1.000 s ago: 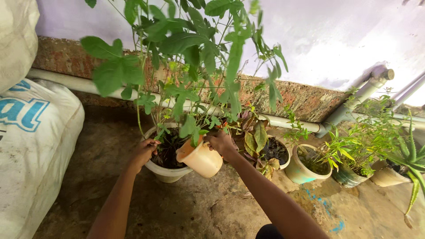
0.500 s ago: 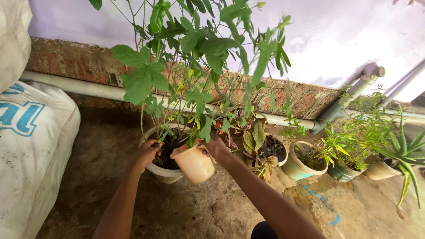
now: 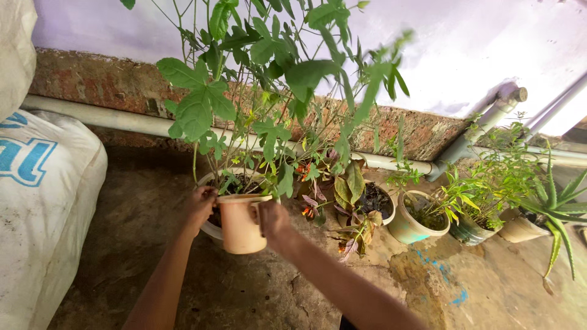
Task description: The person pours an orange liquid from a mug into several potted plants and then walks to an outdoor tap to refill the mug with water.
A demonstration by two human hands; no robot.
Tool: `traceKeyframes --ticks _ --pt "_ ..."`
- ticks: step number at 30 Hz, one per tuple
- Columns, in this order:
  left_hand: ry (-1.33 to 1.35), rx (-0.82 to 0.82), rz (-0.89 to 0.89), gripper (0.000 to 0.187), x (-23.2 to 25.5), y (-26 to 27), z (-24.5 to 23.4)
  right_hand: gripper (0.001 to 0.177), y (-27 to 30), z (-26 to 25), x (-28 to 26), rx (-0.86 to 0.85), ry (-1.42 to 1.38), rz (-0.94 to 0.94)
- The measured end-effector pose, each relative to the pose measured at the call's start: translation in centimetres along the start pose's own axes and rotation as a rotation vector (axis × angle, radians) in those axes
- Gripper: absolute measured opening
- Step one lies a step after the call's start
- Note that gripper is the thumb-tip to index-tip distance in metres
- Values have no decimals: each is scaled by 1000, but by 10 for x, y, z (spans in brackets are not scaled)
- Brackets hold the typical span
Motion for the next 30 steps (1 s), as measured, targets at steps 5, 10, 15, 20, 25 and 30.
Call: traceKeyframes --ticks 5,10,15,20,25,30 --pt "40 63 -238 36 42 46 -6 27 6 52 7 106 -157 -182" --pt "46 43 -302 33 85 84 -22 23 10 103 10 41 -222 -313" --pt "-118 -53 -244 51 89 92 -23 22 -21 136 32 -71 -298 -453" --pt "-123 57 -26 24 90 102 -29 26 -58 158 58 -266 -827 -665" --pt "-77 251 -103 30 73 109 -42 22 -15 172 42 -112 28 -822" --pt "-65 206 -194 40 54 106 -41 31 9 173 30 59 483 -731"
Point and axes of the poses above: each hand's wrist, its own y-axis away from the middle knuckle, its own z-axis out of the palm, x = y × z, the point moved 8 cm from there along -y, towards the middle knuckle, and after that the axes turned 13 degrees about -x, right-handed, at the moved point
